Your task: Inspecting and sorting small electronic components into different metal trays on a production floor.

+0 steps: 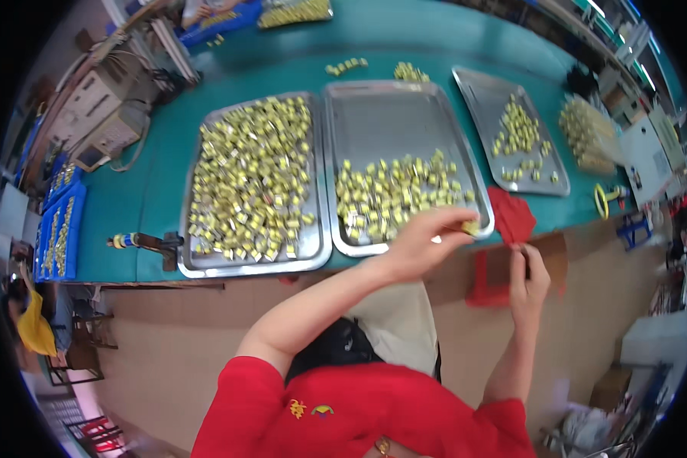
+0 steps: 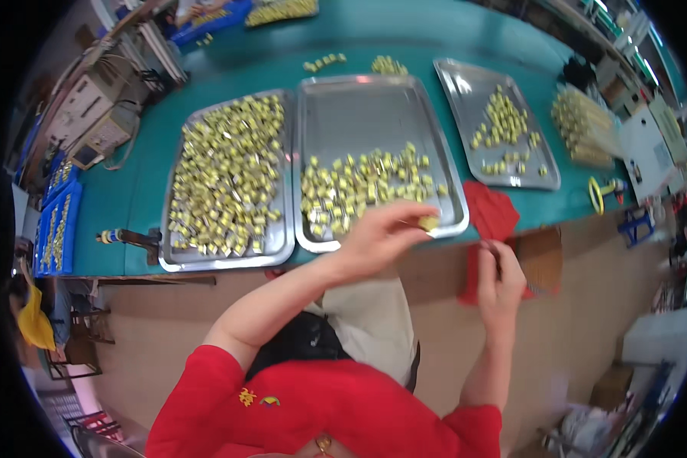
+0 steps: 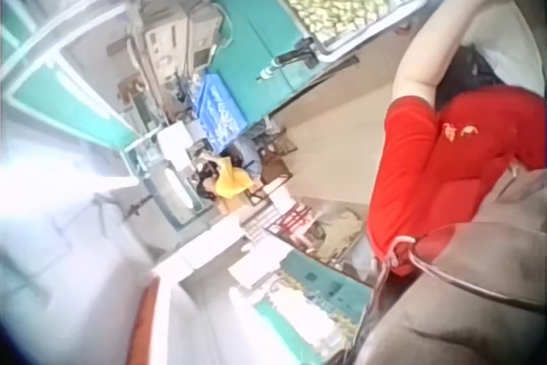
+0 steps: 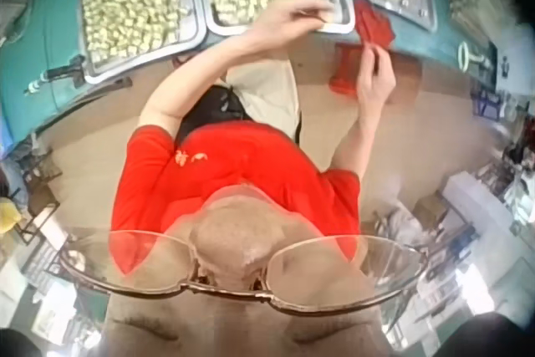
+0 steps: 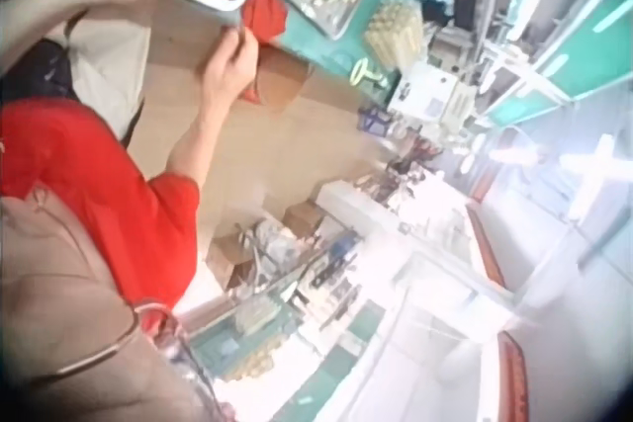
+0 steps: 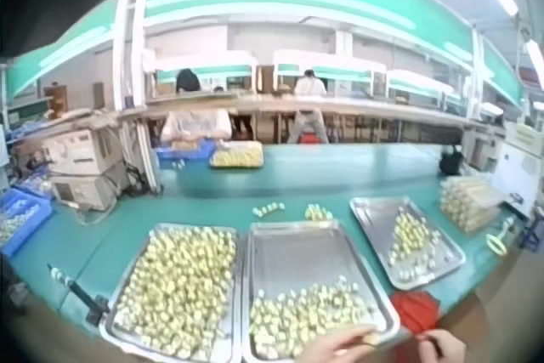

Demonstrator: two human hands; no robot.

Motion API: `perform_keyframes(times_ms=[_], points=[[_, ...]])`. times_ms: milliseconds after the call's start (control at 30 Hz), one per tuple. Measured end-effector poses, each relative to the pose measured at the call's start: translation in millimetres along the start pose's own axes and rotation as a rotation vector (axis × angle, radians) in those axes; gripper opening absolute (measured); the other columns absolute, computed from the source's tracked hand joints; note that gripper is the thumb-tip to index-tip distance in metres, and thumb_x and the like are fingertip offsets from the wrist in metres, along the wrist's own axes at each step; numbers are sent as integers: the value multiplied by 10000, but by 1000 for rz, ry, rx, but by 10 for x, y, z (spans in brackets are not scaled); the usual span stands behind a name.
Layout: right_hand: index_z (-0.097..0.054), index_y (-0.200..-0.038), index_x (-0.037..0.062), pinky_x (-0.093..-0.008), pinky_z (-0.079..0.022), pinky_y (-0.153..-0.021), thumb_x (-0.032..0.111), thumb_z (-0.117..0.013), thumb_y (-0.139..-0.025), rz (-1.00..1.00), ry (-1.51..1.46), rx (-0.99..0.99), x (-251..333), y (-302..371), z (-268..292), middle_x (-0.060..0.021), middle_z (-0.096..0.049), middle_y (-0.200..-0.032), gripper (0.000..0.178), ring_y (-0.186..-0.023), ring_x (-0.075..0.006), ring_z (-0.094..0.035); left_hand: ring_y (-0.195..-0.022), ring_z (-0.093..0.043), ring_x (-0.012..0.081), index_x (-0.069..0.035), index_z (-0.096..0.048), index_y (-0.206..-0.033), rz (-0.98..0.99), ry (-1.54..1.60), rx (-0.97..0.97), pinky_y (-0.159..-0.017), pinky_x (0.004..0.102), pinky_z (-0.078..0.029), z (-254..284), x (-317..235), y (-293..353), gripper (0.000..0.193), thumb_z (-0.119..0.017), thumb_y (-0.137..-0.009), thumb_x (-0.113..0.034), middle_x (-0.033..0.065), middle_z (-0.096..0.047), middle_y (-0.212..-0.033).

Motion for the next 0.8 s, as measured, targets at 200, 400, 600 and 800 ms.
perform_keyframes(times_ms=[200,400,600,800], points=[[-588,-803,19,-311,-428,-528,192,-722,-745,274,126,244,641,120,-723,-79,-545,-694,226,-598,-253,-543,-1005,-595,162,36,-540,-1166,180,377,-286,-888,270,-473,433,159,995,297,-536,-870,45,92,-580,-1155],[-526,-682,72,-326,-343,-457,379,-736,-695,583,267,300,944,367,-1075,-42,-463,-597,372,-511,-225,-460,-1002,-593,165,31,-552,-1159,174,384,-352,-876,266,-479,471,174,1360,303,-537,-858,60,102,-565,-1164],[-513,-668,73,-334,-334,-454,407,-720,-695,615,373,360,979,499,-1226,-42,-431,-587,394,-513,-220,-455,-987,-568,133,1,-594,-1135,125,288,-382,-829,248,-478,487,164,1514,324,-550,-826,87,97,-556,-1152],[-479,-641,98,-314,-331,-446,391,-698,-730,630,421,355,956,482,-1234,-27,-392,-598,376,-524,-190,-451,-1001,-594,187,35,-581,-1132,116,71,-319,-847,266,-500,500,133,1465,323,-522,-825,116,131,-553,-1160]])
Point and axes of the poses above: each hand's wrist, its own y-axis away from the middle knuckle, its own z-axis out of the back of the hand, x = y × z, the point moved 6 cm from there along -y, towards the middle knuckle
